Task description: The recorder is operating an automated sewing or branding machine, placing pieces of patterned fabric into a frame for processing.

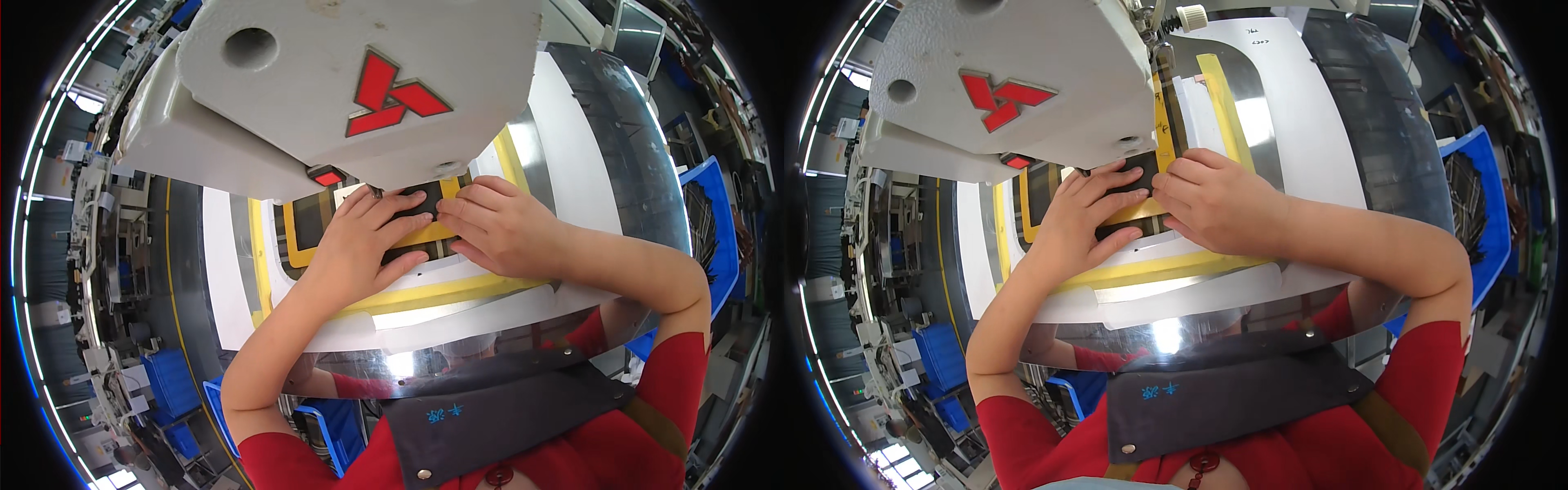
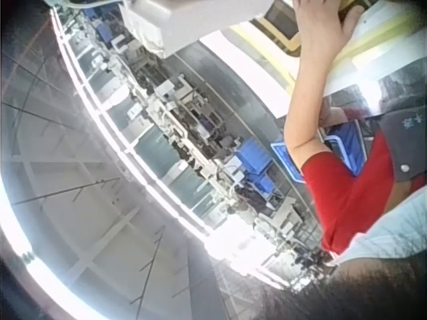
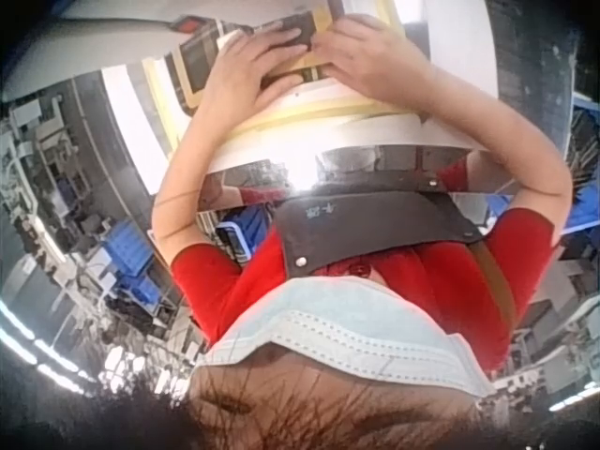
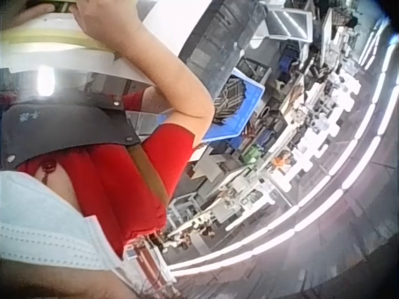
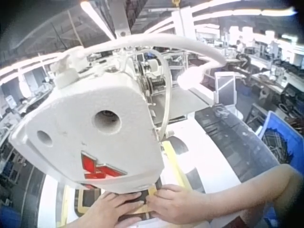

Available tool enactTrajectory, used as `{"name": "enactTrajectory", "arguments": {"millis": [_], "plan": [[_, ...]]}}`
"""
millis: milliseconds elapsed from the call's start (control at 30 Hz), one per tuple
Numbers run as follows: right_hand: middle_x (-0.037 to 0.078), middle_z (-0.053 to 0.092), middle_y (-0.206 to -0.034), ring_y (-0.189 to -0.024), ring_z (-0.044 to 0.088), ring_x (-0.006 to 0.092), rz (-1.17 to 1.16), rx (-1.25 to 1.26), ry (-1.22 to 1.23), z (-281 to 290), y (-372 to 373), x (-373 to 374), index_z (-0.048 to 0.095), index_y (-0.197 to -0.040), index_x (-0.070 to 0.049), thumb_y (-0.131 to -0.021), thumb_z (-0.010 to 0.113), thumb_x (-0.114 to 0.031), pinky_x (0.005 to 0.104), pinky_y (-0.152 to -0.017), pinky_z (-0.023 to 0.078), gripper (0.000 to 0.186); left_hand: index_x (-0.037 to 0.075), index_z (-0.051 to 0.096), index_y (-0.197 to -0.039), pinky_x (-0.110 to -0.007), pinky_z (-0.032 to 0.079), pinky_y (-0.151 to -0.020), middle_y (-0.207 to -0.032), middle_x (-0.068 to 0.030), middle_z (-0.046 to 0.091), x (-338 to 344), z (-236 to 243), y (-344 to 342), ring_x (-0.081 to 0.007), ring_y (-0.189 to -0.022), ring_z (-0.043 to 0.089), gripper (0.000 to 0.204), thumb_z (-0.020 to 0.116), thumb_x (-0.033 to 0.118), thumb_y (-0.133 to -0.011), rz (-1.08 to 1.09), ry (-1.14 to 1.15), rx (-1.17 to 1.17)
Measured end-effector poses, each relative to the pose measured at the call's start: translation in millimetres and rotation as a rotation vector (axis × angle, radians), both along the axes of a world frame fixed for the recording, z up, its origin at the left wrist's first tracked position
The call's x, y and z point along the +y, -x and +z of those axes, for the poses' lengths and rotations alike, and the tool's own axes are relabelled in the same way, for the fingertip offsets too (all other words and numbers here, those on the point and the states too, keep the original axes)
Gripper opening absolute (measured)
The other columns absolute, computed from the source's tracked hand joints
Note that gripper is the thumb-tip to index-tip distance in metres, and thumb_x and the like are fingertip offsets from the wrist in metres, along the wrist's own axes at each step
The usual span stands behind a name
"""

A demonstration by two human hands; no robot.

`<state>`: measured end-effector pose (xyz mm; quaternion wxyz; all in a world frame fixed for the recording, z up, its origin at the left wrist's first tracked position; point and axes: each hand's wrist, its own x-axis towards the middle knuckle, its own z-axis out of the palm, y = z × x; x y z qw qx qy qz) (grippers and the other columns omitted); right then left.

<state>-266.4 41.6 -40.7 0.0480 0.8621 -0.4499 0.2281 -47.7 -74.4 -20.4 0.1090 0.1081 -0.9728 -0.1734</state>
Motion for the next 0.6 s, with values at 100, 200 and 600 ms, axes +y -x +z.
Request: {"name": "enactTrajectory", "arguments": {"millis": [100, 200, 600], "plan": [[0.011, 0.063, -0.112, -0.103, 0.059, 0.0262, -0.009, -0.039, -0.042, -1, 4, -5, 0.064, -0.108, 0.001, -0.081, 0.07, -0.017, 0.0389, -0.096, 0.046, 0.033, 0.011, 0.066, -0.115, -0.046, 0.037, -0.106, -0.122, -0.0095, 0.062, -4, -2, 4, -0.0304, -0.113, 0.056, 0.038, 0.071, 0.032, -0.084, 0.016, 0.032, 0.062], [0.012, 0.063, -0.111, -0.101, 0.059, 0.027, -0.039, -0.058, -0.015, -2, 9, -8, 0.065, -0.107, 0.001, -0.081, 0.07, -0.014, 0.0386, -0.094, 0.048, 0.03, 0.01, 0.066, -0.117, -0.044, 0.041, -0.098, -0.109, -0.0135, 0.064, -9, -2, 9, -0.031, -0.103, 0.057, 0.041, 0.07, 0.034, -0.084, 0.02, 0.076, 0.064], [0.01, 0.066, -0.101, -0.092, 0.062, 0.0241, -0.112, -0.119, 0.047, -2, 21, -19, 0.069, -0.096, 0.001, -0.081, 0.069, -0.011, 0.0347, -0.088, 0.05, 0.02, 0.005, 0.07, -0.115, -0.041, 0.048, -0.07, -0.085, -0.0198, 0.059, -21, -10, 11, -0.0346, -0.076, 0.059, 0.051, 0.069, 0.045, -0.083, 0.125, 0.08, 0.026]]}}
